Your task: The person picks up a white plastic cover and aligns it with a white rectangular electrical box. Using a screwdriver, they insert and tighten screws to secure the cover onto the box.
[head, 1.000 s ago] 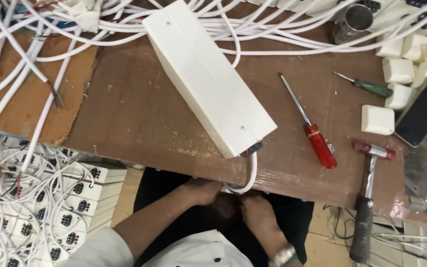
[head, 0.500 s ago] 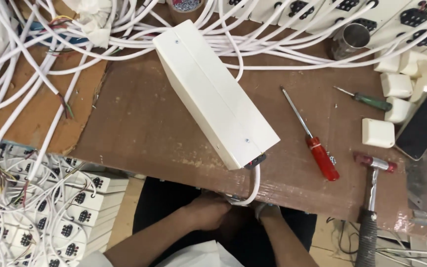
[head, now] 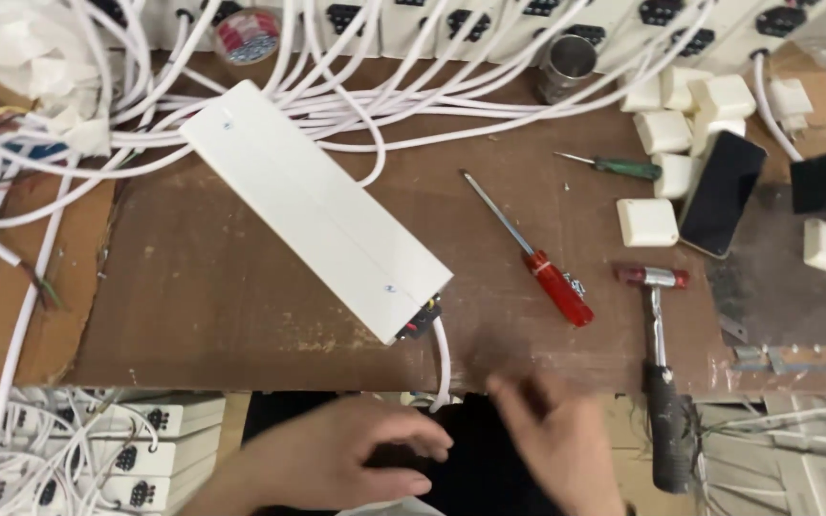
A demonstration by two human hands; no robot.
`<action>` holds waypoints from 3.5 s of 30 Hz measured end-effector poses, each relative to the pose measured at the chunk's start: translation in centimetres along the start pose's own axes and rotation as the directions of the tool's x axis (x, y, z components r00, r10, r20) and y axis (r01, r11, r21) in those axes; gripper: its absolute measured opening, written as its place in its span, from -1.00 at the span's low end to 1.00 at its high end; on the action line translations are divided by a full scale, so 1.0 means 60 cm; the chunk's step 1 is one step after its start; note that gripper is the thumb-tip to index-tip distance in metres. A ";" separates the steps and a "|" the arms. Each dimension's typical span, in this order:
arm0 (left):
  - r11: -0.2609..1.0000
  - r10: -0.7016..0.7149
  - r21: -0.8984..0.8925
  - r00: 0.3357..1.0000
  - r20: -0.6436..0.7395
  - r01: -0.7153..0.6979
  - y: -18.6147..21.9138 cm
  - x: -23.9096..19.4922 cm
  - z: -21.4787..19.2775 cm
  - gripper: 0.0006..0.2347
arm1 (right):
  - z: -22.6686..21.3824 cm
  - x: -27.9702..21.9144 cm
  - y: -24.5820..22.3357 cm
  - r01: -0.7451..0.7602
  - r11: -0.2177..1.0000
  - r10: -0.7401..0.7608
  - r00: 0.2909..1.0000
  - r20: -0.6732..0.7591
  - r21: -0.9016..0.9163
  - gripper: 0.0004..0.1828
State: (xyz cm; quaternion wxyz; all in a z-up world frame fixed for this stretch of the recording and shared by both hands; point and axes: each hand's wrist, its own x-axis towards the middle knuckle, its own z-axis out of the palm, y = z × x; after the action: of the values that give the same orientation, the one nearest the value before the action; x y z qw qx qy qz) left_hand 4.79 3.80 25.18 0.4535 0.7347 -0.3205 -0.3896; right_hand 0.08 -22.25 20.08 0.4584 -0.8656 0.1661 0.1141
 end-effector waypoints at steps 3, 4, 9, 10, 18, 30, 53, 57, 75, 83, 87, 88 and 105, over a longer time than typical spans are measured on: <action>0.940 0.184 -0.252 0.964 -0.191 -0.229 0.079 -0.020 -0.064 -0.73 | -0.034 0.037 -0.058 0.151 0.961 -0.227 0.909 -0.349 -0.231 -0.69; 0.948 0.264 -0.070 0.891 -0.369 -0.310 0.089 -0.017 -0.081 -0.75 | -0.041 0.050 -0.069 0.290 0.876 -0.436 0.817 -0.377 -0.385 -0.66; 0.763 0.628 0.585 0.529 -0.570 -0.275 0.102 0.050 -0.148 -0.75 | -0.042 0.095 -0.066 0.391 0.829 -0.533 0.771 -0.349 -0.400 -0.65; 0.710 0.659 0.675 0.531 -0.533 -0.203 0.097 0.064 -0.150 -0.75 | -0.045 0.100 -0.063 0.434 0.792 -0.586 0.737 -0.337 -0.429 -0.67; 0.649 0.640 0.760 0.511 -0.573 0.039 0.082 0.107 -0.148 -0.82 | -0.180 0.293 0.044 0.000 0.673 -0.595 0.593 -0.542 -0.740 -0.40; 0.688 0.627 0.726 0.503 -0.596 0.003 0.084 0.097 -0.145 -0.87 | -0.171 0.263 -0.006 -0.089 0.769 -0.302 0.823 -0.482 -0.633 -0.31; 0.039 -0.233 -0.955 0.927 -0.294 -0.293 -0.003 0.143 0.127 -0.50 | -0.021 -0.033 -0.096 0.492 0.777 -0.625 0.676 -0.390 -0.392 -0.19; -0.109 -0.272 -0.971 0.946 -0.175 -0.211 -0.011 0.156 0.119 -0.47 | -0.003 -0.040 -0.083 0.467 0.793 -0.599 0.716 -0.358 -0.392 -0.19; 0.126 -0.175 -0.945 0.931 -0.321 -0.302 -0.046 0.139 0.140 -0.58 | -0.006 -0.012 -0.058 0.307 0.943 -0.331 0.894 -0.300 -0.127 -0.29; 0.714 -0.086 -0.623 0.842 -0.532 -0.320 -0.080 0.128 0.148 -0.74 | 0.002 -0.005 -0.026 0.210 0.923 -0.184 0.977 -0.108 0.321 -0.41; 0.734 -0.175 -0.634 0.833 -0.525 -0.245 -0.099 0.127 0.142 -0.77 | -0.004 -0.006 -0.025 0.139 0.927 -0.152 0.988 0.011 0.347 -0.35; 0.688 -0.177 -0.675 0.840 -0.512 -0.267 -0.101 0.126 0.139 -0.78 | -0.004 -0.005 -0.015 0.343 0.937 -0.337 0.937 -0.088 0.065 -0.33; 0.488 -0.167 -0.818 0.888 -0.429 -0.304 -0.062 0.110 0.135 -0.66 | 0.011 -0.034 -0.064 0.419 0.853 -0.501 0.824 -0.264 -0.311 -0.15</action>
State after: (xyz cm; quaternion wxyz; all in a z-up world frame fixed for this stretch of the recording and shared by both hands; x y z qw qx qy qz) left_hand 1.47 -3.57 17.60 0.8379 0.4592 0.0059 -0.2949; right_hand -0.33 -19.32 23.31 0.3294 -0.9351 0.0114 -0.1304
